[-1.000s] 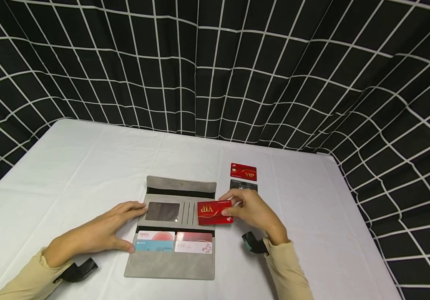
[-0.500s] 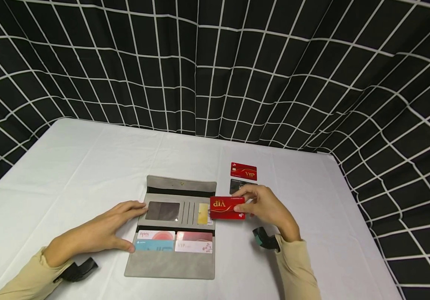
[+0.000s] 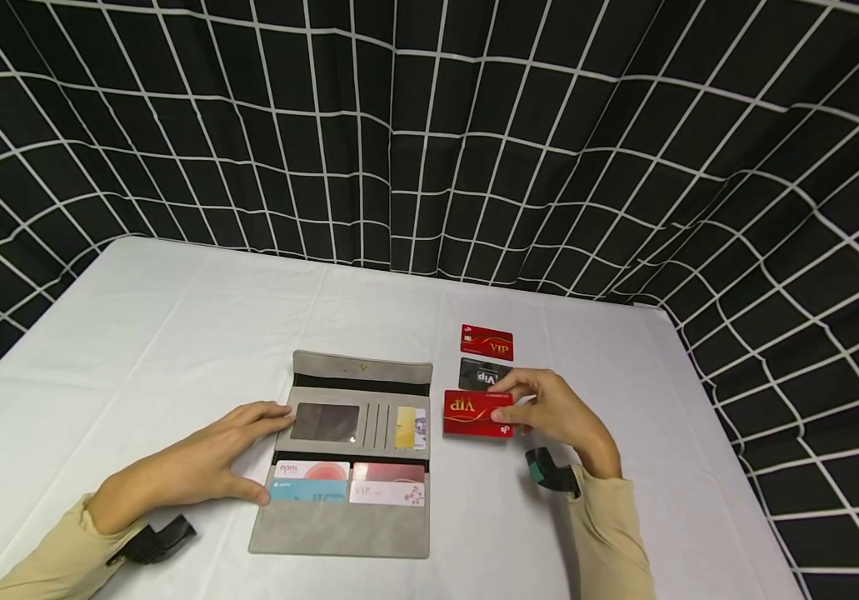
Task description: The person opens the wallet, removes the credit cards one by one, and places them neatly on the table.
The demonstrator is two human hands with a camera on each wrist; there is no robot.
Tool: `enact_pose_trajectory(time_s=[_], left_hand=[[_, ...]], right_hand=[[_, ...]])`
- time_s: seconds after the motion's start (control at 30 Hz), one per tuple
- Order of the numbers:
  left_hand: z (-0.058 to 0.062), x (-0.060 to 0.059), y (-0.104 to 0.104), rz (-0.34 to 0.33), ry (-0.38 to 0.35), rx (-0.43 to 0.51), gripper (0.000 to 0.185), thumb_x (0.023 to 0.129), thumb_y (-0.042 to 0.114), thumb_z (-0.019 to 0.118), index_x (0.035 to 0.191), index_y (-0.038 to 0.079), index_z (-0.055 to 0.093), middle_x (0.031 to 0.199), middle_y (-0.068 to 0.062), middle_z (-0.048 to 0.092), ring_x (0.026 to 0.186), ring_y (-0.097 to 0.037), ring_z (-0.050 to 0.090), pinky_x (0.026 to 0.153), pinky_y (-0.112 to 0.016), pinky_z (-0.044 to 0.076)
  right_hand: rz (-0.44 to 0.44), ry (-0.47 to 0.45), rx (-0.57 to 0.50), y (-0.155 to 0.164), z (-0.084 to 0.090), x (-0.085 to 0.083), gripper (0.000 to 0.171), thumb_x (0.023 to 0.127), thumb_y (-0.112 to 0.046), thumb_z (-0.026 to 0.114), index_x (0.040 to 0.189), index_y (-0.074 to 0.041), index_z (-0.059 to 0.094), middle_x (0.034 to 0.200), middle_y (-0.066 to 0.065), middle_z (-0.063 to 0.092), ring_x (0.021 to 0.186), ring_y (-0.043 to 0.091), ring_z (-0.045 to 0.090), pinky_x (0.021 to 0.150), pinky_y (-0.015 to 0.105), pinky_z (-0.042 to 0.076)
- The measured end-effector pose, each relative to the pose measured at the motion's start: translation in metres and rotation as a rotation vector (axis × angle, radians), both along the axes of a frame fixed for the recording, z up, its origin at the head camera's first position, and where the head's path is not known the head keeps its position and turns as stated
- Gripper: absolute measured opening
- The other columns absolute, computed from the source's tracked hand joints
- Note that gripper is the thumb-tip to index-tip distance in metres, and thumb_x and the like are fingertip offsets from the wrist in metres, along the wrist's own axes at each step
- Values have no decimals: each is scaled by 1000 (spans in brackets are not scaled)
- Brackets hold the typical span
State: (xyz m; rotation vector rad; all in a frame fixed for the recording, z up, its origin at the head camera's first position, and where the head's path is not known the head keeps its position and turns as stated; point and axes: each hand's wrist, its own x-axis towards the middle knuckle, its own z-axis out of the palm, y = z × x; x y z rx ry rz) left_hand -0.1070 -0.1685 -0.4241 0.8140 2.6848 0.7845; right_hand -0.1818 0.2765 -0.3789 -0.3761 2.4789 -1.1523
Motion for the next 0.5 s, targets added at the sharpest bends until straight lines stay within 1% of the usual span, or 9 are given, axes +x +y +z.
enact_pose_trajectory(time_s=[0.13,0.27,0.43,0.5], left_hand=[[0,0,0,1,-7,4,96,71,53,80,146,2,47,151,-11,42,140,-33,41,111,-55,39],[-1,0,-1,-4,-4,4,97,72,55,79,146,2,47,151,-11,42,140,-33,41,110,-55,40],[-1,0,-1,-3,-5,5,97,71,55,79,146,3,46,151,-11,42,139,-33,41,110,-55,40],[-1,0,-1,-2,-6,6,97,71,55,79,146,3,46,151,-11,42,139,-33,41,110,-55,40]], right_hand=[[-7,-16,-2,3,-2,-1,34,83,-11,78,112,2,68,89,11,68,68,15,62,54,33,57],[-12,-58,-9,5,-6,-4,36,84,-12,77,115,4,66,91,13,66,71,15,61,53,31,55],[-10,-100,5,6,-12,-7,36,85,-11,77,113,6,64,92,13,67,73,17,61,54,31,56],[-12,-112,15,7,-13,-7,35,85,-11,77,112,6,64,91,13,67,70,17,61,53,31,55]])
